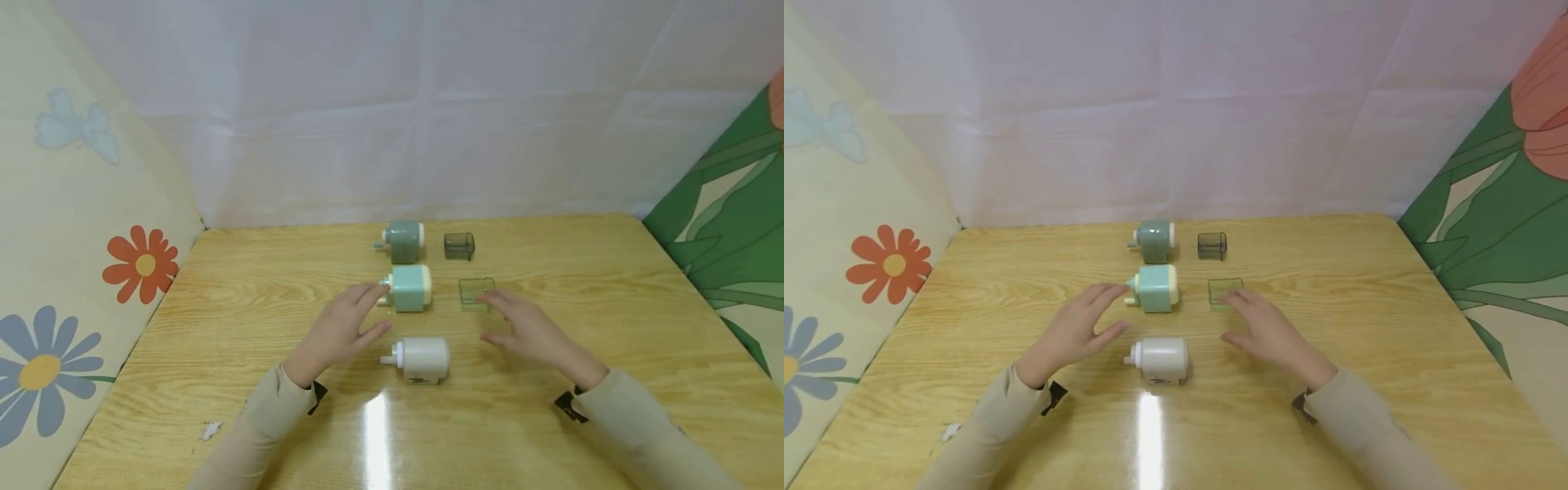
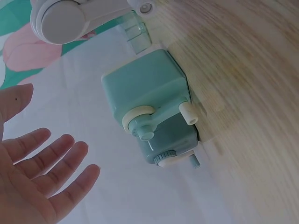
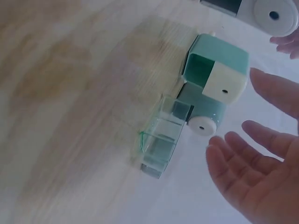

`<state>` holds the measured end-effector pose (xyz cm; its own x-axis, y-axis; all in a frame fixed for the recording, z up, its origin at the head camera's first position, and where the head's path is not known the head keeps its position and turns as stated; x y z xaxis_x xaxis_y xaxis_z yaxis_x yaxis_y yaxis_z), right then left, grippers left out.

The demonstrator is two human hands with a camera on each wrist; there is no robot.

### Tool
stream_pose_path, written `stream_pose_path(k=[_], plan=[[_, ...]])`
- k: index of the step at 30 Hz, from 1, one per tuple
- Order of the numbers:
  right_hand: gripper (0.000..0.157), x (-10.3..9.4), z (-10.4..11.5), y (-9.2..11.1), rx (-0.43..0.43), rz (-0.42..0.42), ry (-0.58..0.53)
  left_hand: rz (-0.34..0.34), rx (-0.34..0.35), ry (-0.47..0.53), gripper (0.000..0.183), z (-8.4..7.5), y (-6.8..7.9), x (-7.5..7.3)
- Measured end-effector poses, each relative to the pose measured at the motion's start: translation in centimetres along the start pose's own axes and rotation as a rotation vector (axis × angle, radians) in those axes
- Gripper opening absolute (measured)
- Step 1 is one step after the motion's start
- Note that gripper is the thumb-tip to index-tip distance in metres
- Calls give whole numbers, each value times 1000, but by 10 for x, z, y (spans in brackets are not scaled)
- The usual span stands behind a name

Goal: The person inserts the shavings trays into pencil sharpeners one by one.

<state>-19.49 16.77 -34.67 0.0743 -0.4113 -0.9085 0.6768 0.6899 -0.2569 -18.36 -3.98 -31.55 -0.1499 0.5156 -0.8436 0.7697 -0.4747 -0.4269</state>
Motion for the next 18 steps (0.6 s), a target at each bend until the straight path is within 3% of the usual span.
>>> stream_pose_path(k=[10,18], plan=[[70,3,-32,-14,89,129,129,12,-10,-13,50,1,2,2],[74,14,-57,-21,141,209,122,17,-6,-17,49,1,3,3]])
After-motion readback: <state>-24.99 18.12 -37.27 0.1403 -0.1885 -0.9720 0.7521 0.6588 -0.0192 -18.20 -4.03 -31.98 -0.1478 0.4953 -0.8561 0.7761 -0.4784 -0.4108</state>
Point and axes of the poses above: each hand's wrist, its own y-axis away from the middle knuckle, its own x-axis out of the palm, z = x × y, the point moved 9 cm from there along -y, towards the middle knuckle, and after that the axes turned 14 degrees about -x, right-handed, at the moved point
